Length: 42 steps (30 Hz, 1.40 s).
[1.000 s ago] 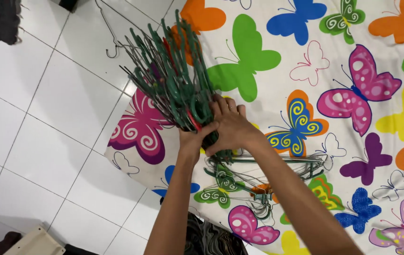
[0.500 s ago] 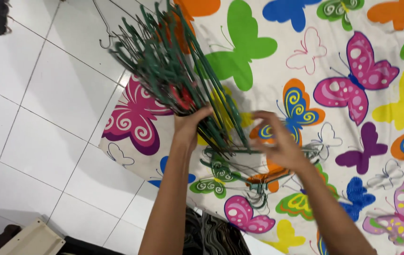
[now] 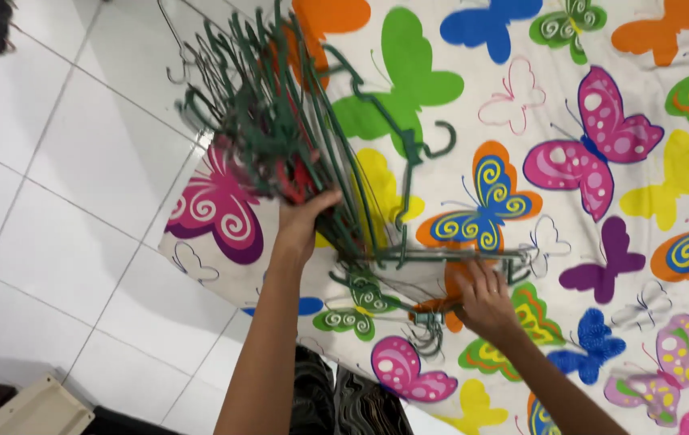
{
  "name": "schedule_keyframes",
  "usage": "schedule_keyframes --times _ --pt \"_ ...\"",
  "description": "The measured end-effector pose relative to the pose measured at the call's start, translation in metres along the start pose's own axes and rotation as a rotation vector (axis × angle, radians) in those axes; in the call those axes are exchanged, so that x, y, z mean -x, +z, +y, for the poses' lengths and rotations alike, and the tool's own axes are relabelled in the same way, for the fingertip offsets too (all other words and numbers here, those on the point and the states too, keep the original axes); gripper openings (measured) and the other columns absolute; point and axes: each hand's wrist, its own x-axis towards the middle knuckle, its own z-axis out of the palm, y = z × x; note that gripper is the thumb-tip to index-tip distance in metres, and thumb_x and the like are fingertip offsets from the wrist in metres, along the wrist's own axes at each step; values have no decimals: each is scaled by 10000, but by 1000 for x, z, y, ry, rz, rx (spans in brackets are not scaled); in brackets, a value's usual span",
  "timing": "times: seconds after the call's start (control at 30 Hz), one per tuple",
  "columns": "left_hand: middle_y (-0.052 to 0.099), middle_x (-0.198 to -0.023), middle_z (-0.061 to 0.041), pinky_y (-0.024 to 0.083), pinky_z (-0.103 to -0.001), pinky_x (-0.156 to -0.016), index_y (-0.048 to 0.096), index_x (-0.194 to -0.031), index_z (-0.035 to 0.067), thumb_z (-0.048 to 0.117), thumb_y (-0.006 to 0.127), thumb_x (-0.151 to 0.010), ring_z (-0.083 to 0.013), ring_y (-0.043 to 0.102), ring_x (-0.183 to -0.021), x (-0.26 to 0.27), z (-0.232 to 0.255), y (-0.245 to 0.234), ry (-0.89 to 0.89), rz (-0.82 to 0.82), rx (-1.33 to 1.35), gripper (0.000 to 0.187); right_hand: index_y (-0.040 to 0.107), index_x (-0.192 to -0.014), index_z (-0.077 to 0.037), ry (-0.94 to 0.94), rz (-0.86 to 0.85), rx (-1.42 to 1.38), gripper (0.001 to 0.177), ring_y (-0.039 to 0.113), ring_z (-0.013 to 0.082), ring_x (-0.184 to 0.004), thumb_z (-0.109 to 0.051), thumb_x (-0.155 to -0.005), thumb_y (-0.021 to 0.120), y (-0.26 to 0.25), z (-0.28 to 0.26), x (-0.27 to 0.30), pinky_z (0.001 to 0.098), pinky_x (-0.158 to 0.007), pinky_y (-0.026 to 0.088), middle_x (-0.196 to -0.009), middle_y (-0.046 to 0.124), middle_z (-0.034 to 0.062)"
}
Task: Fold socks and underwear and organize clothes hangers in a room.
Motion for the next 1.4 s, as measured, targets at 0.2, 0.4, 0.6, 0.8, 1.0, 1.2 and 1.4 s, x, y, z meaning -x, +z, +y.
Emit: schedule_keyframes --times 0.2,0.4,0.6,0.8,1.0,1.2,1.4 --pt "744 -1067 -47 582 -337 -891 608 -1224 25 39 945 -620 -187 717 -950 -26 -43 24 -65 267 -221 692 519 -1304 -80 -194 -36 -73 598 487 388 -1260 -209 -757 721 31 11 13 511 -1067 389 -1367 491 216" --pt "777 -1025 -73 588 -370 -839 740 -1159 -26 96 915 -677 -220 718 -884 -27 -58 64 289 178 -192 528 537 -1439 -52 -273 -231 55 663 502 354 -1216 -113 -795 686 41 3 31 515 -1090 410 -1274 507 149" --pt "757 -970 -162 585 -457 -795 554 -1348 47 199 892 -620 -376 740 -881 -20 -24 119 164 379 -717 817 624 -1207 -236 -241 -47 250 475 477 310 -1342 -146 -744 674 31 5 49 645 -1022 410 -1409 509 175" --pt "698 -1064 -247 580 -478 -844 314 -1509 11 193 872 -669 -435 718 -934 -34 -80 156 103 223 -953 1025 616 -1241 -135 -240 33 165 397 474 293 -1318 -165 -846 646 76 8 68 511 -1013 447 -1428 498 124" --pt "629 -1190 -212 606 -412 -711 284 -1476 -6 104 816 -772 -380 712 -939 -66 -143 184 281 361 -1335 889 594 -1259 -95 -219 56 127 452 487 315 -1281 -148 -814 653 86 11 76 506 -1019 460 -1381 516 125" --pt "706 -1061 -229 618 -388 -790 245 -1506 -44 -19 717 -834 -370 736 -933 -74 -142 187 313 339 -1459 821 560 -1279 -21 -175 2 -16 514 493 313 -1299 -136 -787 656 55 3 46 455 -1088 412 -1347 530 157" --pt "698 -1092 -271 580 -449 -873 161 -1552 -12 14 728 -811 -421 706 -1004 -69 -120 177 91 171 -1320 933 581 -1231 -67 -296 -127 198 408 623 236 -1063 -167 -846 670 50 14 35 381 -999 463 -1045 639 71"
